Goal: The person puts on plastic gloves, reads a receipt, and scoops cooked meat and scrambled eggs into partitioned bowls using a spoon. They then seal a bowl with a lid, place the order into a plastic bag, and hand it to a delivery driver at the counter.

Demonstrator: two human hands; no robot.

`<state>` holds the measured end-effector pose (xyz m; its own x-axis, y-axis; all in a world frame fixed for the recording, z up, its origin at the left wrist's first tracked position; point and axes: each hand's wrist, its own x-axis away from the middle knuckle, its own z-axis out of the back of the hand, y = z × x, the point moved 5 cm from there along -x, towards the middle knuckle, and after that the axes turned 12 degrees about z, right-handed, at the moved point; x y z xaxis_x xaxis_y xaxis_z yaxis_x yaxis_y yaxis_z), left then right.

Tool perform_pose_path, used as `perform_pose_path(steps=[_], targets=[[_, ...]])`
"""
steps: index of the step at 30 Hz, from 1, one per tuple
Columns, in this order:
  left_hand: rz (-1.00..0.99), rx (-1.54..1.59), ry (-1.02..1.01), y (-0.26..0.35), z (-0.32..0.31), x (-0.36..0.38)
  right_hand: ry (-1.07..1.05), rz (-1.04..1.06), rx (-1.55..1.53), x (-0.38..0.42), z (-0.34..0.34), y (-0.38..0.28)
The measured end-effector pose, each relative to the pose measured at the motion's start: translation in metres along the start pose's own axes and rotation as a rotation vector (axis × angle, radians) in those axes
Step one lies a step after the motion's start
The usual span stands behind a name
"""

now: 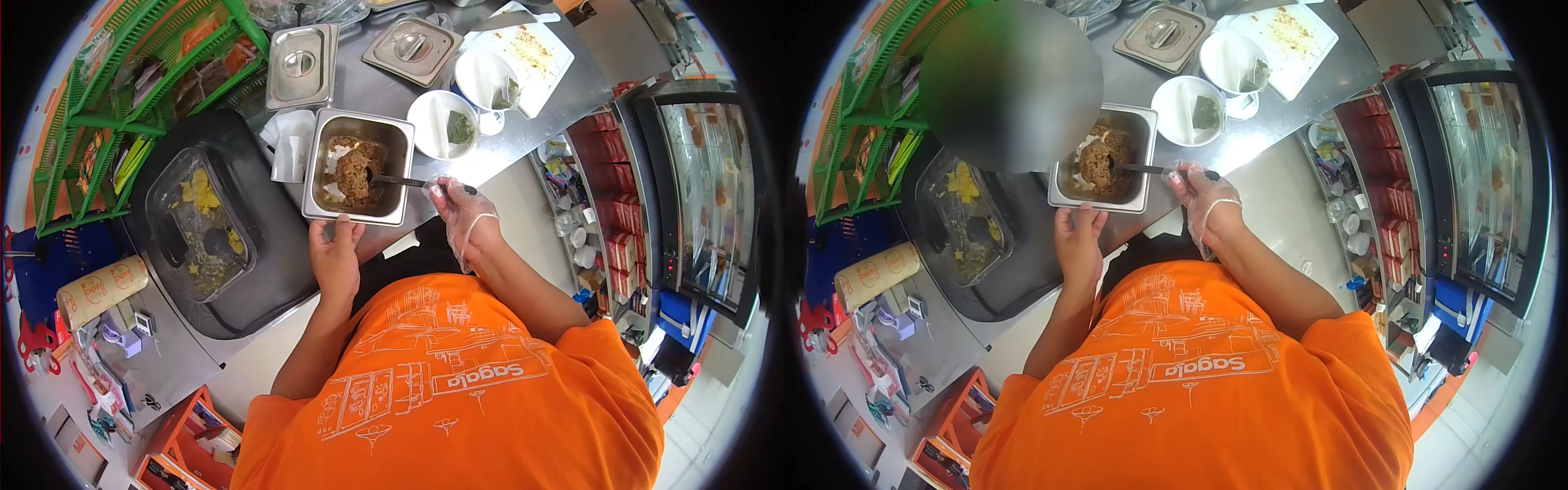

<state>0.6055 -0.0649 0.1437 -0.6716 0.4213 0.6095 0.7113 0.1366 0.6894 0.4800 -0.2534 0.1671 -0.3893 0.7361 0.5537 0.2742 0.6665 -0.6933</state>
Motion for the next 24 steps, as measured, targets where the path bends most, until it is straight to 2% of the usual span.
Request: perform_pose_path(steps=[6,9,12,16,18,20,21,22,24], targets=[[-0.011,0.058,0.106,-0.014,0.005,-0.003,-0.133,-0.115,-0.034,-0.02,-0.012,-0.014],[-0.083,0.054,0.176,-0.022,0.002,-0.003,-0.238,-0.176,-0.012,-0.04,-0.021,-0.02],[-0.151,0.182,0.319,-0.029,-0.017,0.023,-0.237,-0.204,0.004,-0.066,-0.028,-0.02],[-0.103,0.243,0.464,-0.076,-0.043,0.052,-0.369,-0.267,0.061,-0.075,-0.054,-0.038],[0.026,0.175,0.506,-0.108,-0.06,0.06,-0.442,-0.291,0.057,-0.083,-0.061,-0.035],[0.173,0.041,0.418,-0.138,-0.086,0.06,-0.548,-0.263,0.07,-0.095,-0.061,-0.031],[0.222,-0.071,0.314,-0.15,-0.105,0.057,-0.486,-0.29,0.067,-0.093,-0.061,-0.034],[0.229,-0.22,0.217,-0.157,-0.128,0.05,-0.423,-0.323,0.06,-0.086,-0.063,-0.037],[0.222,-0.507,0.035,-0.167,-0.175,0.035,-0.466,-0.314,0.132,-0.082,-0.06,-0.043]])
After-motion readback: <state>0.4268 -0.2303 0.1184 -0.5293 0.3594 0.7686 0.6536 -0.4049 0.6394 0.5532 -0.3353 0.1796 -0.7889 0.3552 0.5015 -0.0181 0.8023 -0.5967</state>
